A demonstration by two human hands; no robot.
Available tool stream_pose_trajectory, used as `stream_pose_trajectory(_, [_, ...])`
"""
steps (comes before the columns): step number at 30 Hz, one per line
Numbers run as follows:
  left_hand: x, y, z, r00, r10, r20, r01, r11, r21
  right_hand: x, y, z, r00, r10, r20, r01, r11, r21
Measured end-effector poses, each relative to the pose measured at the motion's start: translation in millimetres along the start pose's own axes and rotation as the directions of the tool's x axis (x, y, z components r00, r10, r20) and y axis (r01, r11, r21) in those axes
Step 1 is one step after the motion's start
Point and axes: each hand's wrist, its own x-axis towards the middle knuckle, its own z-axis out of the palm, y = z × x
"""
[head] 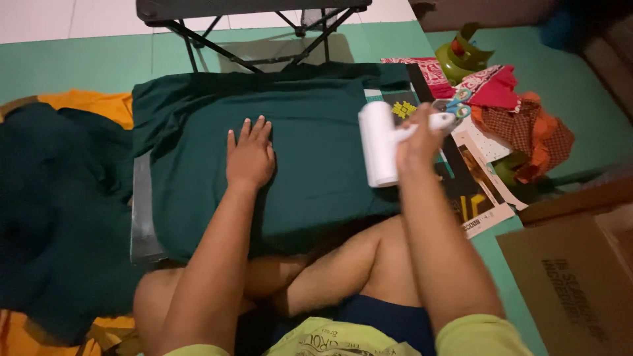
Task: Smoothing a green t-shirt and using a lint roller to remove debris
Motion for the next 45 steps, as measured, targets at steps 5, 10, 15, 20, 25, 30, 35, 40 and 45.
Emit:
stream_pose_trajectory(5, [1,-1,1,1.000,0.001,-0.004,-0.001,1.000,-0.022,-59,93,36,0.982,0.184,0.032,-0.187,0.975,0.119])
stream_pose_trajectory(10, [3,-5,7,1.000,0.004,-0.013,-0.004,1.000,-0.010,-102,132,30,0.956,0.279,0.093,-0.289,0.948,0.135])
stream_pose_trajectory(15, [2,-5,5,1.000,0.008,0.007,-0.008,1.000,-0.015,-28,125,-18,0.993,0.111,0.027,-0.110,0.994,-0.025])
stream_pose_trajectory(20, [1,-3,1,1.000,0.007,-0.003,-0.007,1.000,-0.022,57,80,-86,0.995,0.071,-0.066,-0.078,0.991,-0.113])
stream_pose_trajectory(25, [0,1,-4,1.000,-0.010,0.029,0.011,1.000,-0.029,92,63,-111,0.998,0.036,-0.057,-0.041,0.994,-0.100])
stream_pose_trajectory(30, [-1,4,-7,1.000,-0.011,0.015,0.011,1.000,-0.014,54,56,-70,0.996,0.057,0.073,-0.051,0.994,-0.093])
stream_pose_trajectory(35, [-1,2,-3,1.000,-0.006,0.008,0.006,1.000,-0.021,-77,43,16,0.985,0.130,0.114,-0.123,0.990,-0.067])
stream_pose_trajectory(40, [-1,2,-4,0.999,-0.012,0.036,0.012,1.000,-0.023,-135,78,28,0.972,0.201,0.124,-0.203,0.979,0.002])
stream_pose_trajectory(45, [1,1,-2,1.000,-0.003,0.009,0.003,1.000,-0.001,-94,69,4,0.984,0.168,0.063,-0.165,0.985,-0.052])
